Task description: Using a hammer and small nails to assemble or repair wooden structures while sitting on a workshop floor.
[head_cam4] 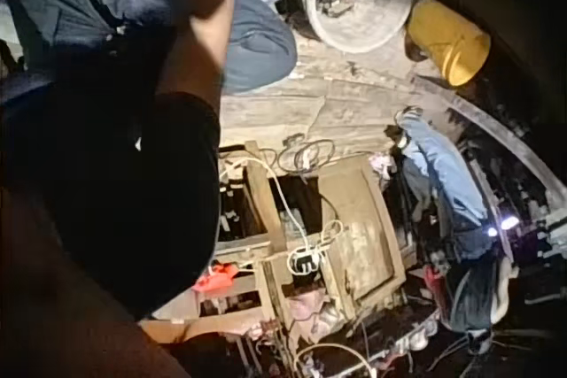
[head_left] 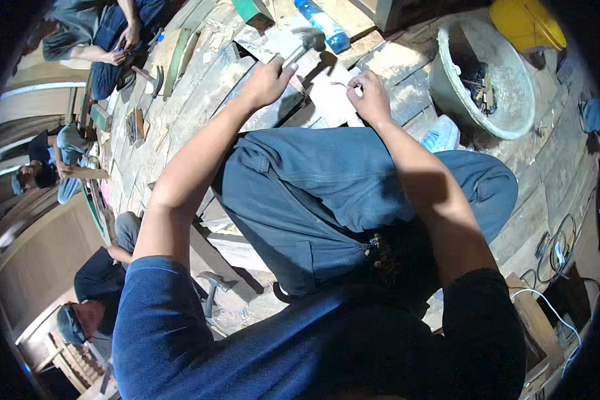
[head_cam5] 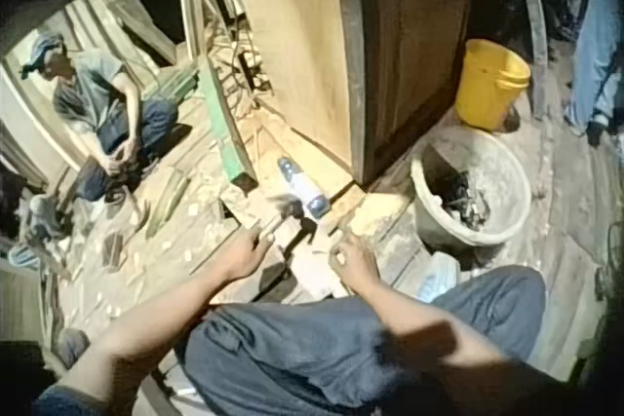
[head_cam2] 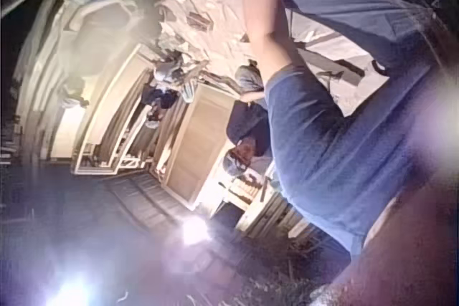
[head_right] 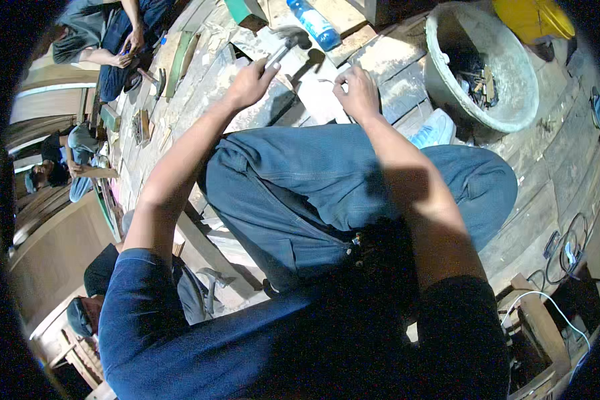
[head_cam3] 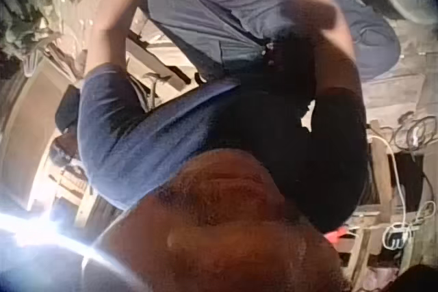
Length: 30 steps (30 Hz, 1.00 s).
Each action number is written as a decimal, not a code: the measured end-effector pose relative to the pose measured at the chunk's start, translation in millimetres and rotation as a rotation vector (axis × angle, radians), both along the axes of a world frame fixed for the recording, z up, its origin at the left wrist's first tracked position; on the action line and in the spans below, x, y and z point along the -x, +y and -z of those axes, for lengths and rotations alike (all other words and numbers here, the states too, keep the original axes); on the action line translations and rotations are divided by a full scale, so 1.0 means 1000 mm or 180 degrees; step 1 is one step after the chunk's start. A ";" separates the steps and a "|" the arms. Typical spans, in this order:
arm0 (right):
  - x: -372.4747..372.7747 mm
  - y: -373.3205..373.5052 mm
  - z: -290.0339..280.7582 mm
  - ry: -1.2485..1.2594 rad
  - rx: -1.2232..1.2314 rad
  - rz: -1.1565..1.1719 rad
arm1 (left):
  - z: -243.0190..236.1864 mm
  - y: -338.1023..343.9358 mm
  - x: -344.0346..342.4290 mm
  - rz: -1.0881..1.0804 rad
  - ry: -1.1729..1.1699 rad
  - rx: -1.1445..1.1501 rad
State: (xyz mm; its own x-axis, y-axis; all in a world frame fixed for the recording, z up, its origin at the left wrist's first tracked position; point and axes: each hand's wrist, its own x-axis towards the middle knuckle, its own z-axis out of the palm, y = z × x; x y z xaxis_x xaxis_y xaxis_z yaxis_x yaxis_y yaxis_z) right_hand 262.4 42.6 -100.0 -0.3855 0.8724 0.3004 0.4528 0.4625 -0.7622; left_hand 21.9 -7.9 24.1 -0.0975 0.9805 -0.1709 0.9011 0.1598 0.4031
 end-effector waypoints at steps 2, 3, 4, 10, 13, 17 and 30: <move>0.001 -0.002 -0.005 -0.0018 -0.0139 -0.0021 | 0.009 -0.004 0.009 0.0218 0.0262 0.0387; 0.007 -0.003 -0.011 -0.0017 -0.0169 -0.0006 | 0.013 -0.009 0.017 0.0269 0.0399 0.0512; 0.001 0.003 -0.010 0.0047 -0.0068 0.0063 | 0.015 -0.004 0.012 0.0526 0.0398 0.0670; -0.017 0.003 -0.027 0.0867 0.0752 0.0480 | 0.022 0.001 -0.017 0.1044 0.0599 0.1180; -0.022 -0.003 -0.040 0.0935 0.0710 0.0603 | 0.043 -0.002 -0.007 0.1256 0.0126 0.1116; -0.028 0.000 -0.046 0.0828 0.0339 0.0522 | 0.063 0.004 0.002 0.1200 -0.0313 0.1269; -0.061 -0.022 -0.047 0.0248 0.0518 -0.0014 | -0.020 -0.030 0.043 -0.1361 -0.2754 -0.0328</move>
